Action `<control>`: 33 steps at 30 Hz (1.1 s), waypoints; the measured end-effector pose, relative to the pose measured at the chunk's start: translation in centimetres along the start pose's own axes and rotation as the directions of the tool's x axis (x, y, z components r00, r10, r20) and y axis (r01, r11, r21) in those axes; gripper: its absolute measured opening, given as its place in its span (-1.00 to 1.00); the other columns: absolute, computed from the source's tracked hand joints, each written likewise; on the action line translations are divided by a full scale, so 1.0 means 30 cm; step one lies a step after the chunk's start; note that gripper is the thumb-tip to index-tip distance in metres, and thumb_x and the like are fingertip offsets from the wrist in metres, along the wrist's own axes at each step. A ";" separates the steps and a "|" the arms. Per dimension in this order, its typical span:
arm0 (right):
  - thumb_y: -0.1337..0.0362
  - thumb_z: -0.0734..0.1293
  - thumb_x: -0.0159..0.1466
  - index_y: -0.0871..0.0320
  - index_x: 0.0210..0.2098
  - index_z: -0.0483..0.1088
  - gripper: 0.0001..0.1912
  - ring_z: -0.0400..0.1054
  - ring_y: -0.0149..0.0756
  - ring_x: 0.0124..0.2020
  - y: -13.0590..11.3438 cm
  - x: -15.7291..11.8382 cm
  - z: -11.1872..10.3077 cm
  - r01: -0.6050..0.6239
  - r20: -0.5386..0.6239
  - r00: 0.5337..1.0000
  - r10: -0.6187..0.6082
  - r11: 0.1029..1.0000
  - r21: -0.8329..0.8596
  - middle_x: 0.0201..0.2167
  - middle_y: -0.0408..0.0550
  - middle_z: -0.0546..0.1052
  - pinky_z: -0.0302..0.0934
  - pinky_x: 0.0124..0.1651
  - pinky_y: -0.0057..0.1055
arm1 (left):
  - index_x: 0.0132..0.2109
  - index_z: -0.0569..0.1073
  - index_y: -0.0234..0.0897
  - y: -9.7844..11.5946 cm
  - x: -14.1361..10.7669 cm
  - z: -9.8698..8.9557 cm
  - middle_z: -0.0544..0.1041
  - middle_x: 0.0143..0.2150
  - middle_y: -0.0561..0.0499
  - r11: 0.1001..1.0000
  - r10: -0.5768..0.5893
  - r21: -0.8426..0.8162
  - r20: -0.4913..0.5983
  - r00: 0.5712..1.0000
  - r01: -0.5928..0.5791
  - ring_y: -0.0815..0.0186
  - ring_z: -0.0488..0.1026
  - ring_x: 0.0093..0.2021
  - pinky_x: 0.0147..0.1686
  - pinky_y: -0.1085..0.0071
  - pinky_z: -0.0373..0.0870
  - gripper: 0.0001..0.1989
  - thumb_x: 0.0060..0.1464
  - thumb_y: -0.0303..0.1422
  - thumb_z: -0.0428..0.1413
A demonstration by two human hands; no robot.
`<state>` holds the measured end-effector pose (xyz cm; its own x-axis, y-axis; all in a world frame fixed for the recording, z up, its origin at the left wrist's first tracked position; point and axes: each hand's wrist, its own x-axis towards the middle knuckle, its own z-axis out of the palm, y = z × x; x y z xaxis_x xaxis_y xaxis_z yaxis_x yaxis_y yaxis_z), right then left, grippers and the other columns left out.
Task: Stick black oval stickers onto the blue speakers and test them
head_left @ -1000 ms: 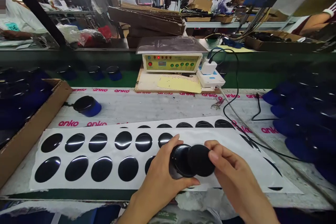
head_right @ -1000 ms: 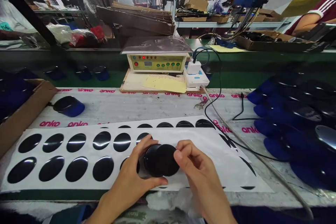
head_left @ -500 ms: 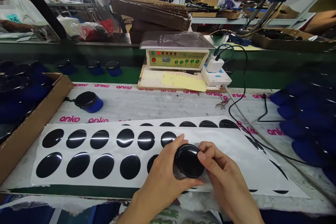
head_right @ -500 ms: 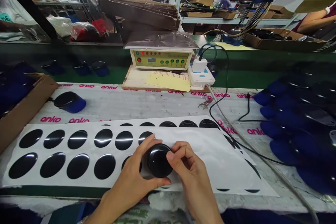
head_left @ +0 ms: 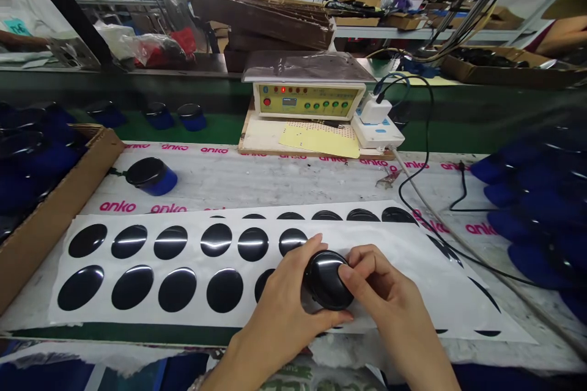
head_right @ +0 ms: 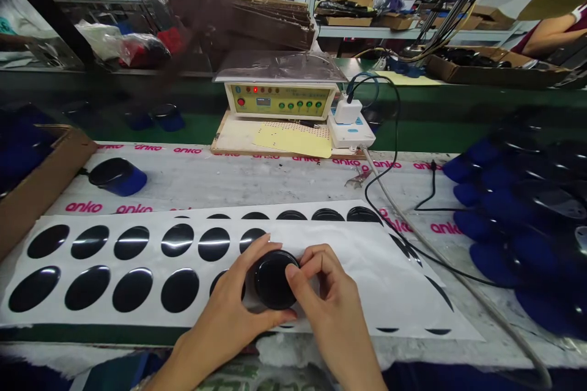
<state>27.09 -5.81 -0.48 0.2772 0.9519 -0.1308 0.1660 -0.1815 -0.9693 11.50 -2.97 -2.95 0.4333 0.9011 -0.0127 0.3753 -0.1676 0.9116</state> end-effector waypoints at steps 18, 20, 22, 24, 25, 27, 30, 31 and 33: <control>0.05 0.25 0.26 0.08 -0.54 0.19 -0.66 0.19 -0.34 -0.44 -0.007 -0.013 -0.005 0.124 -0.058 0.986 -0.155 0.924 -0.362 -0.51 -0.19 0.26 0.11 -0.40 -0.44 | 0.29 -0.01 0.07 0.003 -0.015 0.013 0.41 0.17 0.04 0.999 0.029 0.026 -0.079 0.996 -0.027 0.18 0.37 0.16 0.11 0.17 0.36 -0.10 -0.10 -0.40 0.29; -0.06 0.26 0.21 0.08 -0.62 0.11 -0.55 0.11 -0.37 -0.56 0.005 -0.004 -0.033 0.066 -0.024 0.996 -0.087 0.889 -0.453 -0.63 -0.22 0.19 0.03 -0.52 -0.44 | 0.29 -0.01 0.05 0.000 -0.008 0.009 0.39 0.19 0.01 0.989 0.115 0.100 -0.066 0.991 -0.108 0.17 0.35 0.18 0.11 0.18 0.36 -0.14 -0.06 -0.39 0.28; -0.17 0.27 0.13 0.08 -0.67 -0.02 -0.43 -0.03 -0.42 -0.63 0.016 0.009 -0.071 0.001 0.002 1.000 0.001 0.862 -0.507 -0.70 -0.26 0.05 -0.08 -0.60 -0.45 | 0.30 0.01 0.00 0.002 0.001 0.001 0.33 0.21 -0.06 0.946 0.244 0.225 -0.018 0.970 -0.234 0.15 0.30 0.20 0.11 0.19 0.36 -0.22 0.02 -0.37 0.22; -0.21 0.25 0.13 0.08 -0.66 -0.08 -0.40 -0.09 -0.44 -0.63 0.022 0.023 -0.110 -0.004 -0.014 1.000 -0.004 0.869 -0.495 -0.68 -0.27 -0.03 -0.12 -0.62 -0.46 | 0.31 0.04 -0.06 0.013 0.002 -0.006 0.29 0.22 -0.15 0.873 0.344 0.347 0.057 0.937 -0.342 0.11 0.28 0.20 0.07 0.18 0.39 -0.32 0.11 -0.36 0.14; -0.20 0.23 0.16 0.08 -0.64 -0.07 -0.42 -0.09 -0.44 -0.61 0.023 0.031 -0.125 0.015 -0.041 0.998 -0.040 0.881 -0.473 -0.66 -0.27 -0.03 -0.10 -0.61 -0.47 | 0.31 0.07 -0.07 0.021 -0.002 -0.009 0.28 0.21 -0.18 0.837 0.364 0.404 0.094 0.926 -0.370 0.08 0.29 0.18 0.02 0.17 0.42 -0.36 0.13 -0.36 0.11; -0.13 0.18 0.24 0.08 -0.62 -0.03 -0.48 -0.05 -0.43 -0.60 0.025 0.046 -0.142 0.084 -0.096 0.986 -0.139 0.895 -0.438 -0.63 -0.25 0.00 -0.05 -0.59 -0.47 | 0.27 0.17 0.00 0.044 -0.017 -0.014 0.25 0.19 -0.22 0.767 0.377 0.501 0.155 0.913 -0.401 0.01 0.32 0.13 -0.09 0.15 0.48 -0.44 0.15 -0.37 0.09; -0.04 0.16 0.30 0.08 -0.58 0.10 -0.56 0.09 -0.42 -0.61 0.044 0.069 -0.138 0.228 -0.054 0.958 -0.283 0.859 -0.458 -0.63 -0.24 0.14 0.08 -0.56 -0.48 | 0.22 0.24 0.12 0.080 -0.014 -0.044 0.21 0.18 -0.20 0.686 0.391 0.552 0.268 0.880 -0.473 -0.01 0.30 0.14 -0.14 0.19 0.49 -0.48 0.14 -0.39 0.10; -0.02 0.17 0.30 0.07 -0.54 0.17 -0.61 0.17 -0.41 -0.59 0.058 0.075 -0.133 0.287 -0.022 0.940 -0.339 0.827 -0.483 -0.61 -0.23 0.23 0.15 -0.54 -0.48 | 0.22 0.24 0.11 0.092 0.010 -0.071 0.20 0.18 -0.19 0.676 0.390 0.557 0.285 0.876 -0.482 0.02 0.30 0.14 -0.10 0.21 0.48 -0.47 0.13 -0.37 0.12; 0.01 0.21 0.29 0.05 -0.39 0.29 -0.73 0.38 -0.34 -0.46 0.098 0.086 -0.123 0.404 0.033 0.887 -0.461 0.739 -0.538 -0.47 -0.17 0.42 0.31 -0.42 -0.47 | 0.22 0.24 0.06 0.115 0.105 -0.163 0.20 0.18 -0.14 0.669 0.332 0.633 0.214 0.919 -0.389 0.12 0.32 0.14 0.01 0.27 0.42 -0.48 0.13 -0.31 0.14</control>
<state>31.79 -4.81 -2.89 0.1380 0.9360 0.3237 0.7444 0.1176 -0.6573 10.16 1.24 2.17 0.6980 0.6867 0.2030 0.6011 -0.7160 0.3550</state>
